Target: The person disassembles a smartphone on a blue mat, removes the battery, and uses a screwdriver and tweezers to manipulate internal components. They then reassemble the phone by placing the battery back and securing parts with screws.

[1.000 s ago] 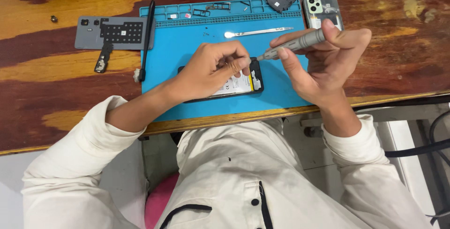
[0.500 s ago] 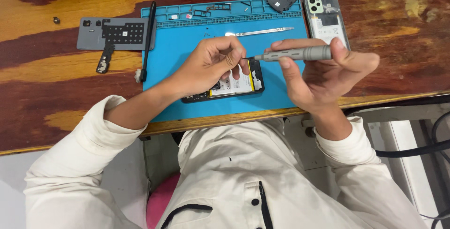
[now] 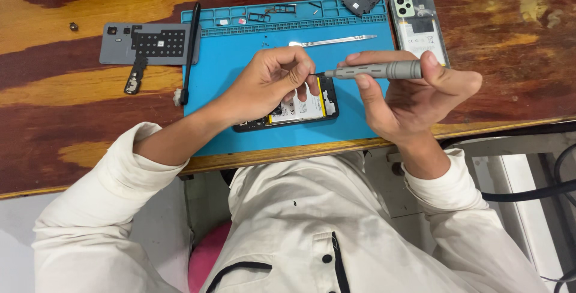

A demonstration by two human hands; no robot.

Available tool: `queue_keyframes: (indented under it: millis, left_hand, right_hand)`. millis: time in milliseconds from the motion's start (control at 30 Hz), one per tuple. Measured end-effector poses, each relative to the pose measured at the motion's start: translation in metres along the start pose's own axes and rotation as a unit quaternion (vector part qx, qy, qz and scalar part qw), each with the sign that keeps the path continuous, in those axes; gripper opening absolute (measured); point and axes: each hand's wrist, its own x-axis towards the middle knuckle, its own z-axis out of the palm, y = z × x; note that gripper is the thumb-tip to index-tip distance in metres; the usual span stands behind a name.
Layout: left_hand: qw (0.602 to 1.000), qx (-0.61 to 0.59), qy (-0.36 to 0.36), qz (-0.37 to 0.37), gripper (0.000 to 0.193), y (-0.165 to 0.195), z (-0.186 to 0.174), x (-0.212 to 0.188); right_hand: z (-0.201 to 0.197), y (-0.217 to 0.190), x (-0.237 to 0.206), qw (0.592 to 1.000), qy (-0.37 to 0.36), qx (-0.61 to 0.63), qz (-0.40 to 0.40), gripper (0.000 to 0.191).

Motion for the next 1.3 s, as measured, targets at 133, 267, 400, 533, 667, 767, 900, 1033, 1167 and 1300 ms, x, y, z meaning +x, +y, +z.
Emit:
queue_keyframes:
  millis: [133, 267, 400, 533, 667, 767, 900, 1033, 1167, 1300]
  left_hand:
    - [1.0, 0.002, 0.0, -0.007, 0.03, -0.001, 0.0, 0.0]
    - [1.0, 0.01, -0.001, -0.003, 0.031, -0.003, 0.0, 0.0]
    - [0.998, 0.005, -0.018, 0.064, 0.025, -0.002, 0.004, 0.0]
    - [0.997, 0.068, 0.006, 0.022, 0.019, 0.004, 0.008, -0.003]
    - [0.987, 0.153, 0.007, -0.04, 0.02, 0.008, 0.009, -0.003]
    - [0.997, 0.05, -0.038, 0.046, 0.024, 0.008, 0.009, -0.003]
    - [0.997, 0.052, -0.05, 0.042, 0.028, 0.006, 0.008, -0.003]
    - [0.998, 0.043, -0.046, 0.019, 0.031, 0.005, 0.006, -0.003]
    - [0.998, 0.031, -0.043, 0.024, 0.032, 0.005, 0.005, 0.0]
    - [0.999, 0.022, -0.04, 0.021, 0.032, 0.004, 0.004, -0.001]
  right_hand:
    - [0.0, 0.001, -0.001, 1.0, 0.003, 0.008, 0.003, 0.066]
    - [0.0, 0.0, 0.001, 1.0, 0.0, 0.006, -0.005, 0.066]
    - [-0.001, -0.003, 0.002, 1.0, 0.005, -0.013, -0.02, 0.059]
    - [-0.006, -0.007, -0.001, 1.0, -0.012, 0.012, 0.016, 0.062]
    - [-0.009, -0.009, -0.006, 0.999, -0.015, 0.014, 0.036, 0.06]
    - [-0.008, -0.007, -0.007, 0.999, -0.006, 0.006, 0.032, 0.059]
    - [-0.006, -0.007, -0.005, 1.0, 0.001, -0.002, 0.023, 0.061]
    - [-0.004, -0.01, -0.004, 1.0, 0.011, -0.008, 0.014, 0.057]
    - [-0.002, -0.009, -0.003, 1.0, 0.007, -0.014, 0.0, 0.058]
    - [0.0, -0.005, -0.004, 1.0, 0.006, -0.02, -0.019, 0.064]
